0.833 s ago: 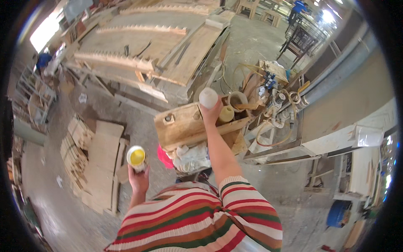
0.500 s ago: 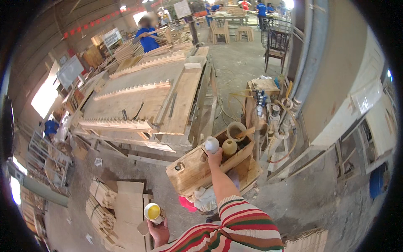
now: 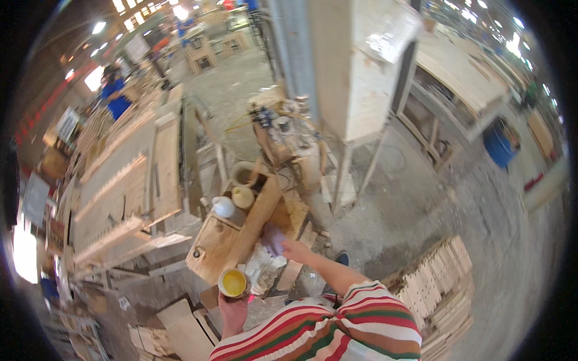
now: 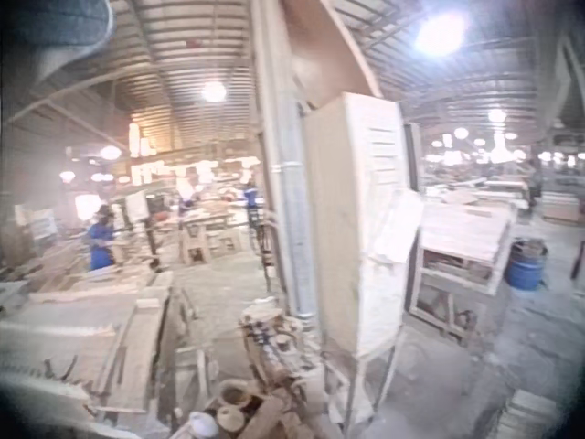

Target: The person applies glue to the joints of a wooden chair frame using a brush. They then walk to a mixing station, pour liquids into a cup, and use a power drill to mix the contents.

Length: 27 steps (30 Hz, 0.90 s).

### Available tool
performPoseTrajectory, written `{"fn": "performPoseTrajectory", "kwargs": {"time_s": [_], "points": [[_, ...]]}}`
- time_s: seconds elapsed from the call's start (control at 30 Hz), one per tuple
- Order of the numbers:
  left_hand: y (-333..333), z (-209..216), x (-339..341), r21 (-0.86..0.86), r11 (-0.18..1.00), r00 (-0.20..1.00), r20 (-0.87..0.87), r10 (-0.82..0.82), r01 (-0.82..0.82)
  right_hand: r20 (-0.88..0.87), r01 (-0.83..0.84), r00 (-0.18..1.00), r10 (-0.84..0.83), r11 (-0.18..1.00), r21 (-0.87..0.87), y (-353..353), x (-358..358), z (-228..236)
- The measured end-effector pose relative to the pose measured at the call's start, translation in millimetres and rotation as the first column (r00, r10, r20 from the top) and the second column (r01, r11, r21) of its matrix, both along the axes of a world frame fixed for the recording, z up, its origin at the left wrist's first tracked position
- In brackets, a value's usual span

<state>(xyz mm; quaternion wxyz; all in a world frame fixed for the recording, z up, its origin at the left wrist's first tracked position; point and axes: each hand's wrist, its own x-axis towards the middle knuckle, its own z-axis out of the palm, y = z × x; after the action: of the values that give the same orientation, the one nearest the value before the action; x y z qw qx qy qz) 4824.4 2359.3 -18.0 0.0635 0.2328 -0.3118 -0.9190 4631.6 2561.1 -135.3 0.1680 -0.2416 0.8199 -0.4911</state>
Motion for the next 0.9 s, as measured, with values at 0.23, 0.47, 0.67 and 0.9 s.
{"fn": "performPoseTrajectory", "kwargs": {"time_s": [0.23,0.47,0.67,0.9], "points": [[124.7,-11.6,-122.9,0.062,0.871,0.869,0.063,-0.490,0.487,0.255,0.139,0.921,-0.293,0.861,0.488,250.4,36.9,-40.2],[306.6,0.9,-243.3,0.099,0.500,0.494,0.078,-0.866,0.861,0.272,0.574,0.572,-0.774,0.615,0.541,417.3,63.4,-39.8],[454.1,13.7,-313.7,0.138,0.224,0.235,-0.069,-0.970,0.965,0.259,0.697,0.526,-0.810,0.585,0.415,461.9,45.5,-23.5],[543.1,-14.7,-382.1,0.200,0.094,0.101,-0.026,-0.995,0.975,0.442,0.743,0.519,-0.732,0.642,0.191,526.4,-20.3,-14.4]]}}
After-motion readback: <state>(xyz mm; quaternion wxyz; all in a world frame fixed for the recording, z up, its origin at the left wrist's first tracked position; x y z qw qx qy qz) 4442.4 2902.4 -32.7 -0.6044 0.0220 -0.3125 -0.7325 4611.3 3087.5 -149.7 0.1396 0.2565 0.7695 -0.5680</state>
